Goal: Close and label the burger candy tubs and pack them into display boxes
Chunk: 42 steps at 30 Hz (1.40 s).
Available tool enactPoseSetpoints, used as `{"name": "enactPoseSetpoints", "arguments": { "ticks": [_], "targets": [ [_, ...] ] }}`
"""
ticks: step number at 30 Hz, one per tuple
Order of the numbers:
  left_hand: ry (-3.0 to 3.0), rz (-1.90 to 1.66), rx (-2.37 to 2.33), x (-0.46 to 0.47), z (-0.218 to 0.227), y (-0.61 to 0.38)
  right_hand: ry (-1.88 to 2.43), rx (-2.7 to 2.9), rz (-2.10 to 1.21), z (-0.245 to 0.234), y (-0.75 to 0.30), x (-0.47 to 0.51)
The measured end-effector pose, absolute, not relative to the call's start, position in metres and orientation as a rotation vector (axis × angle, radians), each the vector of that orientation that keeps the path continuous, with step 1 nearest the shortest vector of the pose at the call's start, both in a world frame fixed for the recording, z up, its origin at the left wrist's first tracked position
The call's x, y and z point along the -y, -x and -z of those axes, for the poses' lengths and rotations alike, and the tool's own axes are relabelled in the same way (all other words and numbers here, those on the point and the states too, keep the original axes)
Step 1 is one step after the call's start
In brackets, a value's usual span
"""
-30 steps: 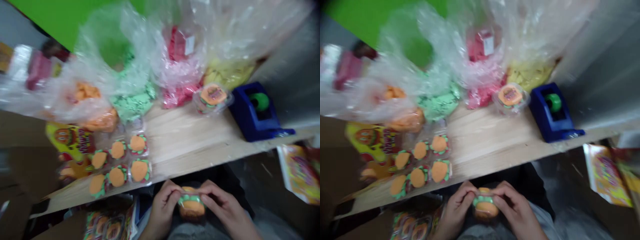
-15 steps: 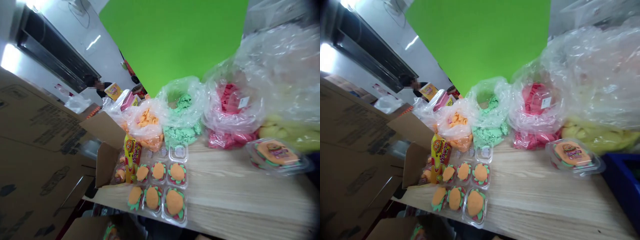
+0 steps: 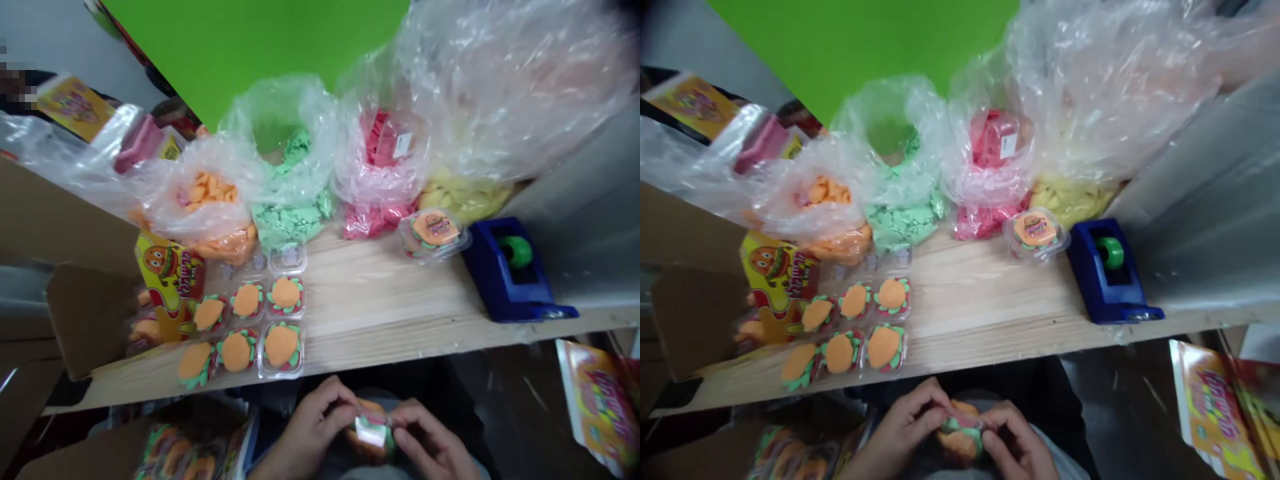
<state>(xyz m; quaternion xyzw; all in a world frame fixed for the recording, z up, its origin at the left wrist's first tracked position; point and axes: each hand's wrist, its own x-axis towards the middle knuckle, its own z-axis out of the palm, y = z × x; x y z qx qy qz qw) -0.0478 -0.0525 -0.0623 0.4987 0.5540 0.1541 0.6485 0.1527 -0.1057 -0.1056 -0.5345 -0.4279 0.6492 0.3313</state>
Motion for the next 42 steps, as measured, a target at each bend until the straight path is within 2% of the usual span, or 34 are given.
{"name": "enactPoseSetpoints", "arguments": {
  "ticks": [7, 13, 17, 26, 36, 42],
  "targets": [
    [-1.297, -0.371, -1.255, 0.035, 0.052, 0.032, 1.415, 1.007, -1.712, 0.086, -0.151, 0.094],
    [-1.084, -0.563, -1.462, 0.041, 0.058, 0.029, 1.46, 0.506, -1.658, 0.098, -0.146, 0.103],
    [-1.0, -0.586, -1.504, 0.046, 0.061, 0.038, 1.476, 0.683, -1.675, 0.093, -0.146, 0.1],
    [-1.166, -0.375, -1.323, 0.053, 0.065, 0.038, 1.432, 0.829, -1.739, 0.085, -0.147, 0.092],
    [-1.029, -0.604, -1.459, 0.036, 0.044, 0.019, 1.269, 0.114, -1.638, 0.076, -0.148, 0.078],
    [-1.31, -0.754, -1.38, 0.017, 0.019, 0.018, 1.266, 0.476, -1.605, 0.06, -0.159, 0.071]
  ]
}}
